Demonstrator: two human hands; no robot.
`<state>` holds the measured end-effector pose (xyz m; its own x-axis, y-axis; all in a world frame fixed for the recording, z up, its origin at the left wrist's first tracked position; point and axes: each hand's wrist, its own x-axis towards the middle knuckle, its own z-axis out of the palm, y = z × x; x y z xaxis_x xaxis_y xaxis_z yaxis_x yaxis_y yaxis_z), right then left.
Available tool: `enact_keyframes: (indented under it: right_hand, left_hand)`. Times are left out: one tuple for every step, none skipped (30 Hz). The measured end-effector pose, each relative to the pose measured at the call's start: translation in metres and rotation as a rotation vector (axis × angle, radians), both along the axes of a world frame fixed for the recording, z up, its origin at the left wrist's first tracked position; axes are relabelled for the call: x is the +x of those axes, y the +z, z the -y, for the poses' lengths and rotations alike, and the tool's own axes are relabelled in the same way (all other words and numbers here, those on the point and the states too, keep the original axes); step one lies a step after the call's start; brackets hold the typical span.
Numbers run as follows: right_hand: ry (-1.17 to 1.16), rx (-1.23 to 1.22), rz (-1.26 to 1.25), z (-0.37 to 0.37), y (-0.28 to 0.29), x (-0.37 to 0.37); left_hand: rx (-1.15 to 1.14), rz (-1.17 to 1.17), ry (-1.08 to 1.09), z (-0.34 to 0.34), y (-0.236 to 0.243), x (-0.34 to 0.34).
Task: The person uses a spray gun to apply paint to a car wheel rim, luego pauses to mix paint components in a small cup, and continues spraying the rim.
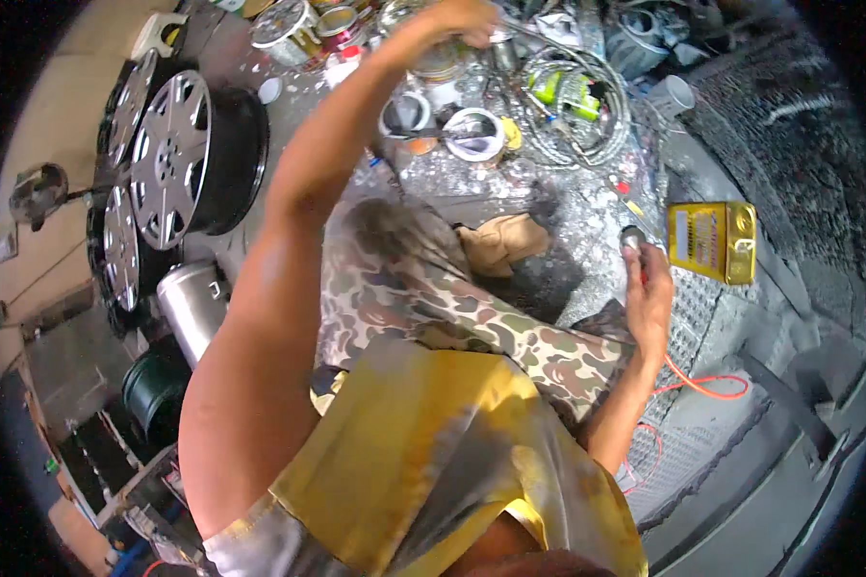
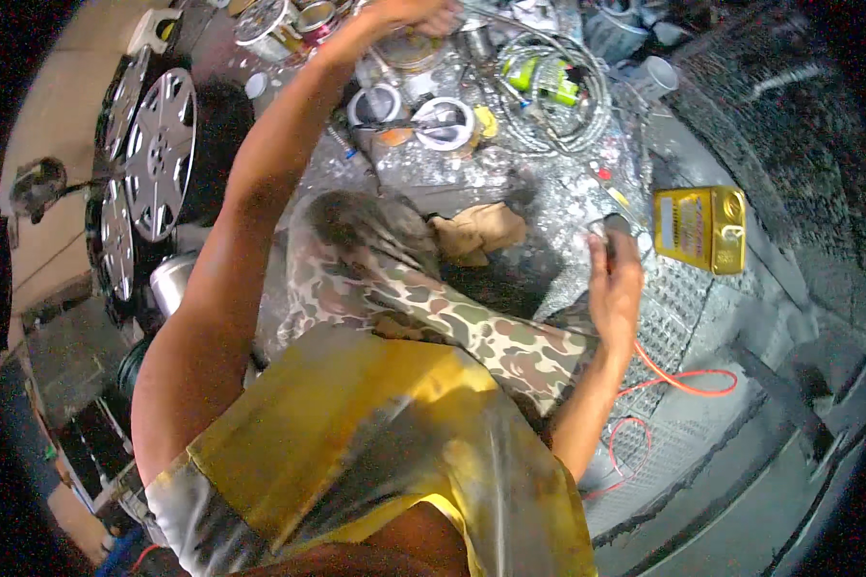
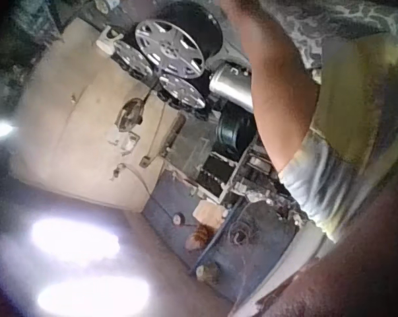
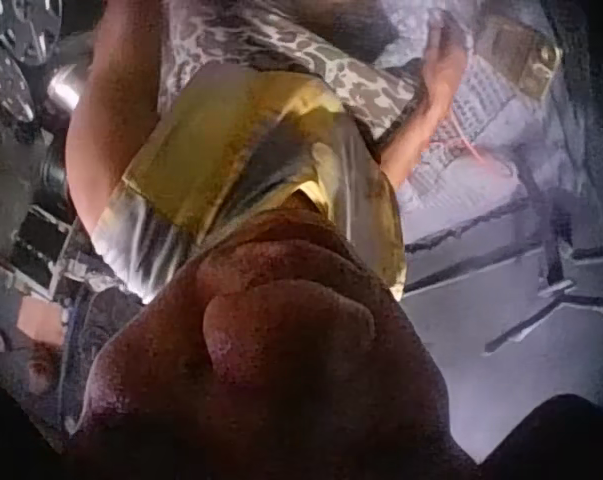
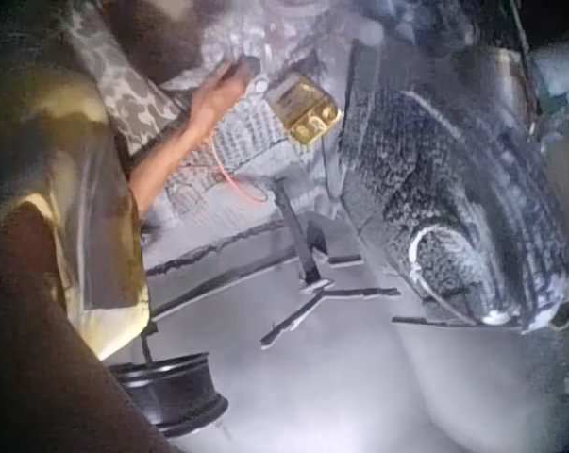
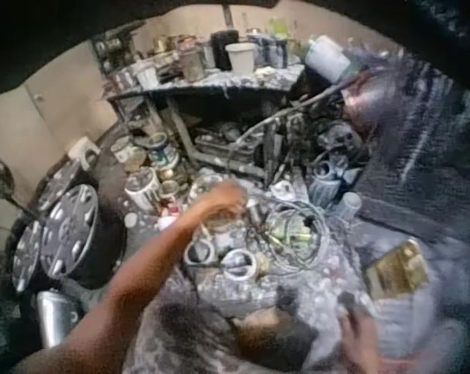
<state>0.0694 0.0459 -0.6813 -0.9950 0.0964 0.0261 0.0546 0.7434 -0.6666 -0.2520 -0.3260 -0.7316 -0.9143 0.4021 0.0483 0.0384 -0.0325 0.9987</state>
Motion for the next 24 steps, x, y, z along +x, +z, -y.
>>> enact_keyframes:
  right_hand:
    - [-0.051, -0.036, 0.042, -0.002, -0.005, 0.001]
    - [-0.05, -0.041, 0.045, 0.002, 0.003, -0.001]
    - [-0.041, -0.038, 0.045, 0.009, 0.01, -0.004]
    - [-0.015, -0.01, 0.101, 0.005, 0.005, -0.005]
    - [0.071, 0.005, 0.13, 0.015, 0.008, -0.012]
    - [0.153, 0.026, 0.159, 0.024, 0.014, -0.019]
    - [0.146, 0.08, 0.205, 0.031, 0.015, -0.02]
    - [0.222, 0.048, 0.136, 0.044, 0.016, -0.025]
    - [0.252, 0.043, 0.211, 0.062, 0.019, -0.03]
    - [0.359, 0.022, 0.272, 0.086, 0.027, -0.039]
    - [0.436, -0.005, 0.33, 0.104, 0.033, -0.043]
    - [0.549, -0.028, 0.333, 0.117, 0.031, -0.048]
    - [0.528, 0.025, 0.375, 0.134, 0.011, -0.045]
    - [0.491, -0.037, 0.388, 0.15, -0.005, -0.043]
    - [0.471, -0.111, 0.39, 0.168, -0.017, -0.042]
    - [0.501, -0.156, 0.403, 0.185, -0.02, -0.043]
    - [0.538, -0.203, 0.419, 0.199, -0.024, -0.043]
    - [0.562, -0.264, 0.355, 0.21, -0.033, -0.039]
    - [0.571, -0.248, 0.428, 0.214, -0.037, -0.039]
    - [0.582, -0.23, 0.501, 0.217, -0.04, -0.039]
    - [0.589, -0.21, 0.579, 0.221, -0.043, -0.037]
    - [0.589, -0.277, 0.464, 0.222, -0.06, -0.031]
    - [0.61, -0.281, 0.443, 0.228, -0.064, -0.027]
    - [0.629, -0.284, 0.416, 0.237, -0.065, -0.024]
  left_hand:
    - [0.191, -0.214, -0.013, 0.041, 0.03, 0.024]
    - [-0.658, -0.251, 0.296, 0.083, 0.053, 0.02]
    - [-0.85, -0.3, 0.58, 0.144, 0.032, 0.042]
    - [-0.789, -0.158, 0.71, 0.18, 0.004, 0.065]
    - [-0.88, -0.009, 0.735, 0.237, -0.065, 0.093]
    - [-0.972, 0.141, 0.739, 0.289, -0.131, 0.12]
    - [-0.598, 0.536, 0.646, 0.246, -0.146, 0.133]
    - [-0.682, 0.523, 0.726, 0.213, -0.162, 0.142]
    - [-0.762, 0.516, 0.811, 0.182, -0.18, 0.154]
    - [-0.757, 0.318, 0.955, 0.216, -0.254, 0.166]
    - [-0.788, 0.087, 1.059, 0.247, -0.32, 0.168]
    - [-0.872, -0.146, 1.159, 0.288, -0.356, 0.178]
    - [-0.592, 0.093, 1.061, 0.243, -0.367, 0.153]
    - [-0.327, 0.349, 0.999, 0.202, -0.353, 0.136]
    - [-0.128, 0.596, 0.972, 0.166, -0.323, 0.129]
    - [-0.119, 0.538, 1.043, 0.167, -0.313, 0.134]
    - [-0.29, 0.357, 1.154, 0.175, -0.311, 0.14]
    - [-0.476, 0.176, 1.246, 0.182, -0.309, 0.149]
    - [-0.665, -0.009, 1.324, 0.19, -0.306, 0.157]
    - [-0.684, -0.053, 1.338, 0.199, -0.303, 0.162]
    - [-0.706, -0.089, 1.342, 0.202, -0.292, 0.17]
    - [-0.468, 0.084, 1.215, 0.192, -0.248, 0.17]
    - [-0.239, 0.251, 1.098, 0.187, -0.198, 0.177]
    - [-0.148, 0.24, 1.066, 0.183, -0.156, 0.184]
